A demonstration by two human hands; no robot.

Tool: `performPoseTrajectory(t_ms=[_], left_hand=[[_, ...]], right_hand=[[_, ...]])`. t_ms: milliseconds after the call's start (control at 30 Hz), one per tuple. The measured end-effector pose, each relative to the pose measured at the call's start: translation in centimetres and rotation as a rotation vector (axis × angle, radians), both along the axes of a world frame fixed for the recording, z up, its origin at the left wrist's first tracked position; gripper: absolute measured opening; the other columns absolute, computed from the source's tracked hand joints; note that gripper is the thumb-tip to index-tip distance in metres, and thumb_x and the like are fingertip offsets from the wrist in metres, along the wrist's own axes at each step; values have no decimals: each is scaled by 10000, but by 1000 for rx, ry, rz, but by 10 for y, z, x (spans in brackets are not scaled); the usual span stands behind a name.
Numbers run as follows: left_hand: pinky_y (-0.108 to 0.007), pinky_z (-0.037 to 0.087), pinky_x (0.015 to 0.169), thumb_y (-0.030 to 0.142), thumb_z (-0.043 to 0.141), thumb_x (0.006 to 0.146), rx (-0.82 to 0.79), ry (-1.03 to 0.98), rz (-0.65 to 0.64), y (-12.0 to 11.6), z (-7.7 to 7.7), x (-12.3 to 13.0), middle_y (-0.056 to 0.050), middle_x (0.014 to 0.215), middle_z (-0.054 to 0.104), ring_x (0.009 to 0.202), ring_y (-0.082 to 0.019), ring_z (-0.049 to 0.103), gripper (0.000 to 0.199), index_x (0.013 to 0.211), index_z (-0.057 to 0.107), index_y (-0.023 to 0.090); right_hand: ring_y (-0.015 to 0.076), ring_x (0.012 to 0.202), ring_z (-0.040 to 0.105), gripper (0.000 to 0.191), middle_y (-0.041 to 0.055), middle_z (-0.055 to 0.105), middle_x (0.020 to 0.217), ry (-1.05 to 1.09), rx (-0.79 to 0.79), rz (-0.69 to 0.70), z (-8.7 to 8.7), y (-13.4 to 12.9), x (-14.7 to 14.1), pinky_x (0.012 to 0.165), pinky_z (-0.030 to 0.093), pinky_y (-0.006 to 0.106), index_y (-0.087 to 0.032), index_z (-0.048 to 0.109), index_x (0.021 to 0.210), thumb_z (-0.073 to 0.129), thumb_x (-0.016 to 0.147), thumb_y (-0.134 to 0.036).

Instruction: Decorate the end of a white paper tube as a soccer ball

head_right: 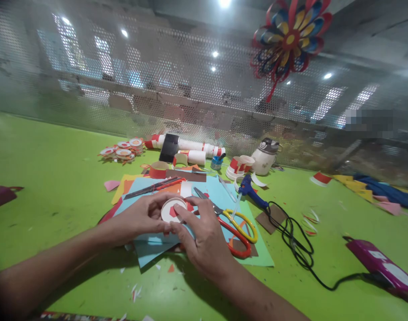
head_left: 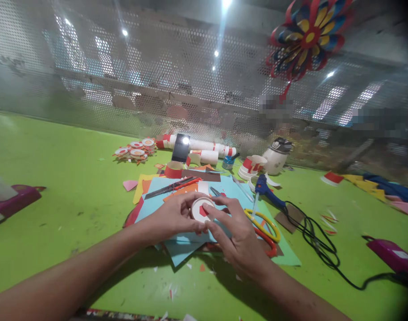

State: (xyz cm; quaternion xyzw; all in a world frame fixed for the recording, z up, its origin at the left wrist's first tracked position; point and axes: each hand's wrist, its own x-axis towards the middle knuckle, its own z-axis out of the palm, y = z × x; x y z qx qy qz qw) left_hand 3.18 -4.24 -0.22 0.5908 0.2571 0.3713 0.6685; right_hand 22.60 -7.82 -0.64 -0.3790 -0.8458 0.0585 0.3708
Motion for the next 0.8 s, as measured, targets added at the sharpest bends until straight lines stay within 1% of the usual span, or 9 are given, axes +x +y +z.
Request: performPoseTrajectory(t_ms=[133,300,400,467,500,567,667,733,800], left_hand=[[-250,513,604,139,788,697,-7,29,-44,-2,7,-3,6,865,668,624,-103,621,482,1129,578,159],[-267,536,656,161,796,705,9,6,-100,1,9,-8,-11,880,670,703,-131,650,499,1151,571,158],[-264,541,659,148,787,715,27,1,-112,2,8,-10,-18,896,669,746,-139,647,529,1195,565,167],[-269,548,661,135,766,733,48,-5,-128,2,8,-11,-28,922,666,798,-160,656,535,1228,565,178],[-276,553,665,127,755,742,52,-3,-138,2,8,-11,-34,943,667,824,-172,664,547,1250,560,186],[-291,564,674,114,741,751,37,18,-148,1,7,-10,-48,992,673,867,-194,677,591,1298,537,208],[-307,574,685,108,734,760,-15,53,-170,1,4,-9,-64,1059,678,894,-210,692,659,1357,492,245],[-313,575,689,112,731,765,-38,60,-202,0,2,-8,-71,1077,679,892,-213,697,676,1376,476,251],[-320,574,697,116,727,771,-62,68,-235,0,1,-6,-85,1070,687,893,-220,701,688,1392,456,233]], right_hand=[[269,1195,499,317,148,518,1242,23,-51,36,1,0,1,994,450,458,-186,639,1244,512,966,-266],[258,1182,536,299,146,547,1234,120,-147,78,3,1,2,982,460,433,-184,670,1201,521,961,-282],[232,1158,559,277,125,595,1199,229,-183,115,7,3,1,977,461,398,-190,679,1178,523,958,-256],[215,1122,583,258,100,641,1151,345,-224,106,10,5,0,972,462,380,-197,678,1158,528,955,-252],[208,1084,603,247,89,659,1125,407,-266,88,11,6,0,952,473,371,-200,678,1144,536,951,-263],[196,978,641,230,75,681,1078,512,-401,43,11,8,-1,879,507,353,-198,676,1109,568,931,-297],[189,881,649,292,73,677,1015,599,-626,24,10,9,-2,798,524,341,-172,643,1134,610,889,-326],[185,846,630,363,57,653,929,606,-700,19,9,8,-3,776,515,341,-150,602,1183,625,861,-316],[174,786,605,440,24,612,835,593,-719,-10,8,7,-4,743,501,336,-136,555,1232,636,830,-296]])
